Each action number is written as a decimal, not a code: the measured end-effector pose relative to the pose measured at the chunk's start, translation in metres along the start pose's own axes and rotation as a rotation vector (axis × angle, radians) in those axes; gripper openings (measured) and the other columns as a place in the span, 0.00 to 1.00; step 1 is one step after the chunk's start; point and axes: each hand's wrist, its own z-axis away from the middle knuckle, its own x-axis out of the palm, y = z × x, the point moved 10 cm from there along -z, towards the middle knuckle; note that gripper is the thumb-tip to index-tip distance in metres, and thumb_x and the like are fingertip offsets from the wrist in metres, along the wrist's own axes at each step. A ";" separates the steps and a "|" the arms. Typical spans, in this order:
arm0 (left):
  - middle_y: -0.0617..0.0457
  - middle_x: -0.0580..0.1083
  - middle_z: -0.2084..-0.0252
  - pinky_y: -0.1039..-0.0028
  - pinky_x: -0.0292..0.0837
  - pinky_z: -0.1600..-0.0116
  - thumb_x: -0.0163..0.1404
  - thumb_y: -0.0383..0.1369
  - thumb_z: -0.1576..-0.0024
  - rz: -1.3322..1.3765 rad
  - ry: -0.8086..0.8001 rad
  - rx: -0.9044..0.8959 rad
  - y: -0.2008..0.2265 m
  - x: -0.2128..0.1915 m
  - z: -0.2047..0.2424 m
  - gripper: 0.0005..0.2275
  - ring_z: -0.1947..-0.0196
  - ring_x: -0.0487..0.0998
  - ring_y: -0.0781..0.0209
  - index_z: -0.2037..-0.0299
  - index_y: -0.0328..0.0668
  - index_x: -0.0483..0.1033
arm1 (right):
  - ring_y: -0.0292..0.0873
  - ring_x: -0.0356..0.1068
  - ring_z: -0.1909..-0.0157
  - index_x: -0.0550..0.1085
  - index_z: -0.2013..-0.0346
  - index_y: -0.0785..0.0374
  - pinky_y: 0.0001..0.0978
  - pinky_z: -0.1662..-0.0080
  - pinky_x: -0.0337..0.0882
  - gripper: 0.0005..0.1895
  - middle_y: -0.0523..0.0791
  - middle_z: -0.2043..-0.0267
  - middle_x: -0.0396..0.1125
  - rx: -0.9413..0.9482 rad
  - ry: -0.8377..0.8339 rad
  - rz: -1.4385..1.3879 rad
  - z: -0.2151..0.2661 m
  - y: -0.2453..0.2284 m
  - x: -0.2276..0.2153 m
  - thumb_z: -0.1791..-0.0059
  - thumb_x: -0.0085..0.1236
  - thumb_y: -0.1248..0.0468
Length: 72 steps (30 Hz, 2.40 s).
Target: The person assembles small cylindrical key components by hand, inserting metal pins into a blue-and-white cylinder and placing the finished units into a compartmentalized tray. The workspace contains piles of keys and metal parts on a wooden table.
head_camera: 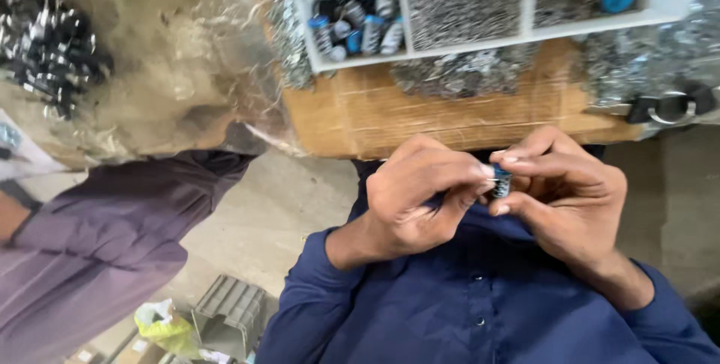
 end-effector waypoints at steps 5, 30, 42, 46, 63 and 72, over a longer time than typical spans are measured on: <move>0.49 0.76 0.55 0.68 0.74 0.52 0.64 0.20 0.50 -0.324 -0.175 0.272 0.022 0.000 0.009 0.16 0.59 0.75 0.53 0.52 0.34 0.79 | 0.31 0.70 0.62 0.78 0.49 0.69 0.17 0.61 0.72 0.20 0.47 0.52 0.69 0.032 0.063 0.075 -0.003 0.003 0.002 0.56 0.69 0.76; 0.50 0.74 0.51 0.67 0.74 0.49 0.56 0.25 0.42 -0.629 -0.146 0.218 -0.011 0.009 0.004 0.13 0.53 0.75 0.52 0.47 0.37 0.77 | 0.45 0.76 0.56 0.76 0.51 0.71 0.34 0.57 0.82 0.17 0.53 0.49 0.69 -0.008 0.086 -0.140 0.001 0.003 -0.022 0.53 0.66 0.80; 0.53 0.76 0.56 0.70 0.73 0.54 0.62 0.20 0.47 -0.126 -0.112 0.172 0.019 0.028 -0.018 0.14 0.61 0.75 0.55 0.52 0.41 0.77 | 0.39 0.72 0.51 0.77 0.48 0.70 0.22 0.54 0.74 0.20 0.52 0.49 0.72 -0.020 0.108 -0.103 0.001 -0.003 -0.029 0.55 0.68 0.76; 0.53 0.74 0.56 0.65 0.71 0.51 0.64 0.21 0.51 -0.220 -0.284 0.272 0.022 0.034 -0.010 0.16 0.60 0.75 0.52 0.53 0.40 0.77 | 0.37 0.72 0.53 0.78 0.51 0.71 0.21 0.53 0.72 0.18 0.50 0.53 0.72 0.012 0.096 0.098 0.011 -0.005 -0.032 0.56 0.69 0.76; 0.58 0.69 0.54 0.67 0.65 0.54 0.58 0.38 0.33 -0.814 -0.120 0.177 -0.005 0.023 0.013 0.19 0.56 0.69 0.60 0.33 0.48 0.73 | 0.45 0.78 0.59 0.78 0.49 0.69 0.34 0.58 0.84 0.19 0.55 0.52 0.71 -0.032 0.206 -0.227 0.019 -0.002 -0.054 0.54 0.69 0.76; 0.53 0.65 0.57 0.71 0.69 0.52 0.54 0.40 0.32 -0.680 -0.180 0.131 -0.003 0.078 -0.026 0.21 0.58 0.67 0.57 0.32 0.45 0.67 | 0.45 0.77 0.59 0.77 0.51 0.71 0.32 0.58 0.83 0.17 0.55 0.50 0.70 -0.084 0.262 -0.156 0.036 -0.022 -0.073 0.54 0.70 0.76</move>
